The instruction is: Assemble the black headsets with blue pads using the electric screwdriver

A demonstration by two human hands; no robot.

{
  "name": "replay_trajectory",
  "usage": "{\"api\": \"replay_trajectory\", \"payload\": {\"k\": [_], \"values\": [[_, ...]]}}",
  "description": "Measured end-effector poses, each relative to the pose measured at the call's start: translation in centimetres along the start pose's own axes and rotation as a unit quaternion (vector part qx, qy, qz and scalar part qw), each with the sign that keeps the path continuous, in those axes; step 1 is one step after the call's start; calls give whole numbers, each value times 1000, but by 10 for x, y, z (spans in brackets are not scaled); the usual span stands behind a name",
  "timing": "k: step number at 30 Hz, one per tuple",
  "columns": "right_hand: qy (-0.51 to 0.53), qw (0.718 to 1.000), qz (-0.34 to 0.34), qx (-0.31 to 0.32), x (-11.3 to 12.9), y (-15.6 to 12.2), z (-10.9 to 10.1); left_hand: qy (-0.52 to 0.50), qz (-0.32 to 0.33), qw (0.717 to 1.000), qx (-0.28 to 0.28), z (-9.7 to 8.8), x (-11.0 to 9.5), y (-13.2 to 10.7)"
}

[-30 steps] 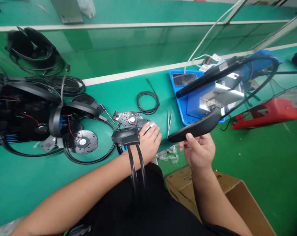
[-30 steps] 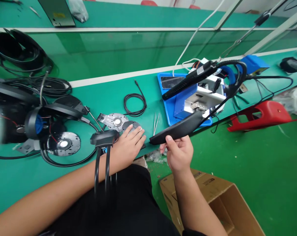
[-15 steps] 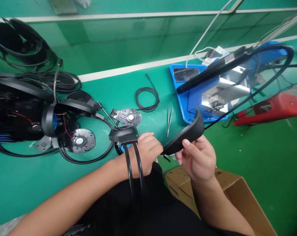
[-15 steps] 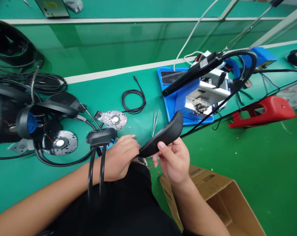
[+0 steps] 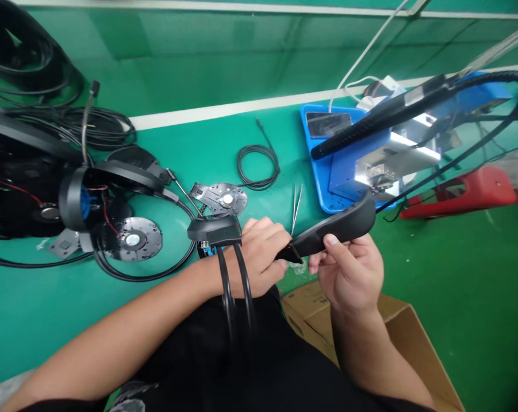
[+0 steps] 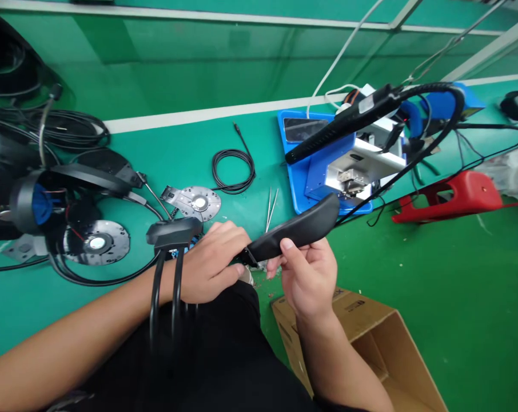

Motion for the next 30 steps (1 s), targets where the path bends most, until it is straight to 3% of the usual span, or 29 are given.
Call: {"api": "replay_trajectory", "payload": {"k": [7,18,24,30], "values": [[-30,999,-37,11,11,-4,4,0,-6,999,-40,0,6,2],[-38,998,-56,-18,17,-2,-3,0,2,1000,-23,0,5,0],[-57,995,-78,-2,20,-6,3,-8,20,1000,-2,2,4,-1],[-57,997,-47,31,14,-9,4,-6,28,1000,-8,3,7,-3]]}}
Point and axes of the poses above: each hand's wrist, its own y-axis towards the middle knuckle, its own z-axis out of the palm, x = y × z, the point moved 10 cm from there along y, towards the middle knuckle, and after that the axes turned 7 degrees about -x, right-handed, at the moved point
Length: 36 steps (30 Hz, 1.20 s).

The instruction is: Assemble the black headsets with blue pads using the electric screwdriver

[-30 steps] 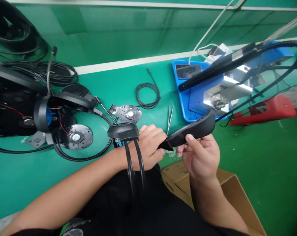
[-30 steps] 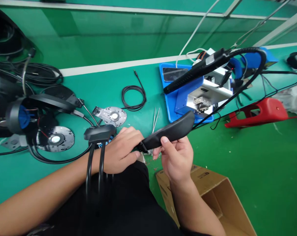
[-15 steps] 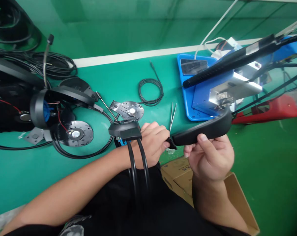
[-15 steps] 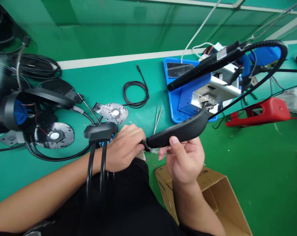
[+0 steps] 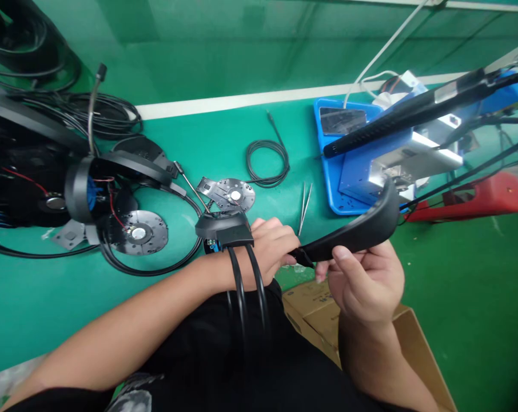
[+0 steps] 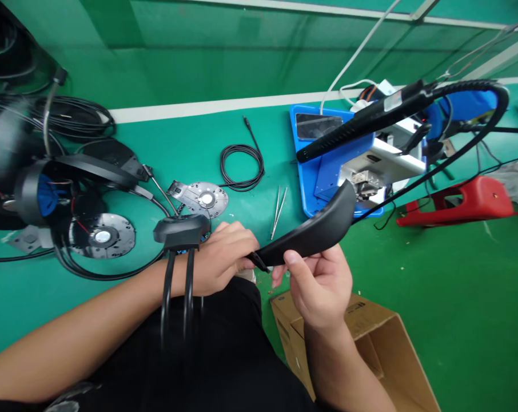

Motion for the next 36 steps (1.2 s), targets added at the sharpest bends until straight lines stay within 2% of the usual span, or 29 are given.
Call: {"api": "replay_trajectory", "payload": {"k": [4,7,11,15,18,21,23,25,27,29,32,36], "values": [[-10,999,35,36,-9,-7,-7,19,38,999,-29,2,-4,-4],[-48,992,55,108,-16,-13,-3,54,72,995,-45,4,-10,-10],[-130,970,-28,201,-11,-24,13,108,144,982,-57,8,-23,-18],[-175,950,-114,231,-12,-43,16,158,203,964,-69,6,-35,-33],[-183,940,-154,245,-19,-58,10,191,150,965,-96,-7,-31,-52],[-211,937,-139,241,-33,-62,2,185,76,971,-132,-29,-23,-82],[-231,938,-111,232,-45,-62,-1,172,50,973,-149,-43,-18,-102],[-231,947,-55,218,-59,-63,-3,177,18,976,-127,-48,-10,-116],[-191,965,38,178,-77,-63,-7,193,-10,977,-92,-48,0,-125],[-118,975,157,104,-97,-66,-14,208,-24,976,-62,-44,5,-130],[-49,955,291,40,-120,-75,-13,228,-32,973,-32,-36,8,-131],[-45,919,383,85,-130,-87,0,240,-19,970,-41,-37,3,-126]]}}
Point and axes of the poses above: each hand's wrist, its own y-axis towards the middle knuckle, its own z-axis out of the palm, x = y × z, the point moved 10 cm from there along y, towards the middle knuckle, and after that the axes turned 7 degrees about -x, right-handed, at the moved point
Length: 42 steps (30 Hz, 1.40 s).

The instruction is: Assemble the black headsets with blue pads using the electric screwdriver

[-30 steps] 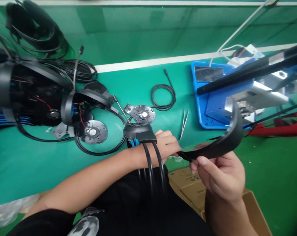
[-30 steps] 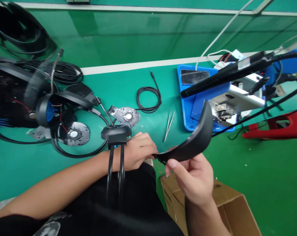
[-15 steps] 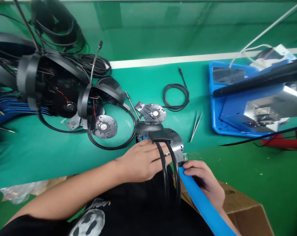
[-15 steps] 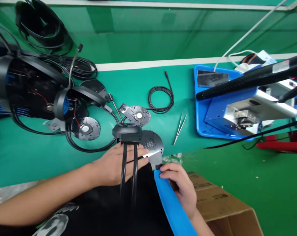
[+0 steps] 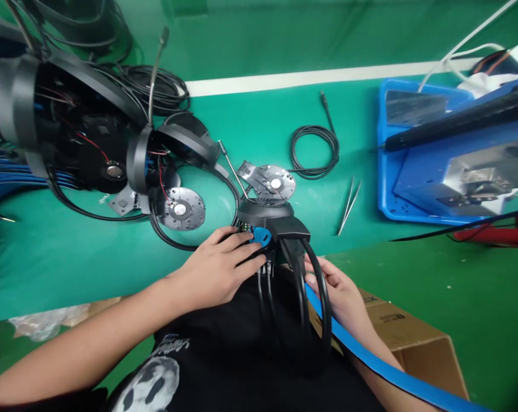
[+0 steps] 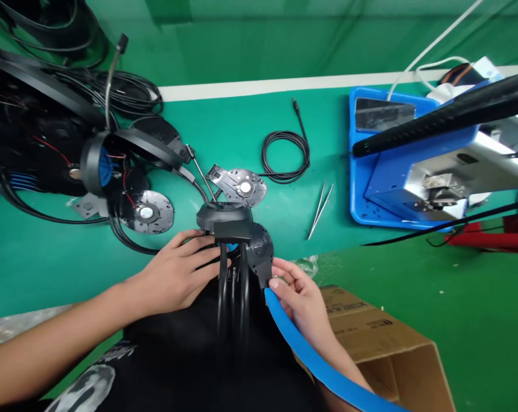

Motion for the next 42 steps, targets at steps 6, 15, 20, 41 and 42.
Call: {"api": "replay_trajectory", "payload": {"k": [6,15,20,41,42], "values": [[73,992,63,77,3,-24,27,-19,-36,995,-96,-17,-1,12],[56,987,115,96,-2,-36,54,3,-114,991,-71,13,5,31],[45,989,106,93,1,-31,65,-13,-116,981,-156,-11,16,14],[-79,988,68,113,0,-23,56,-54,-171,976,-121,-16,37,12],[-82,989,65,100,-1,-21,51,-38,-167,978,-121,-15,32,10]]}}
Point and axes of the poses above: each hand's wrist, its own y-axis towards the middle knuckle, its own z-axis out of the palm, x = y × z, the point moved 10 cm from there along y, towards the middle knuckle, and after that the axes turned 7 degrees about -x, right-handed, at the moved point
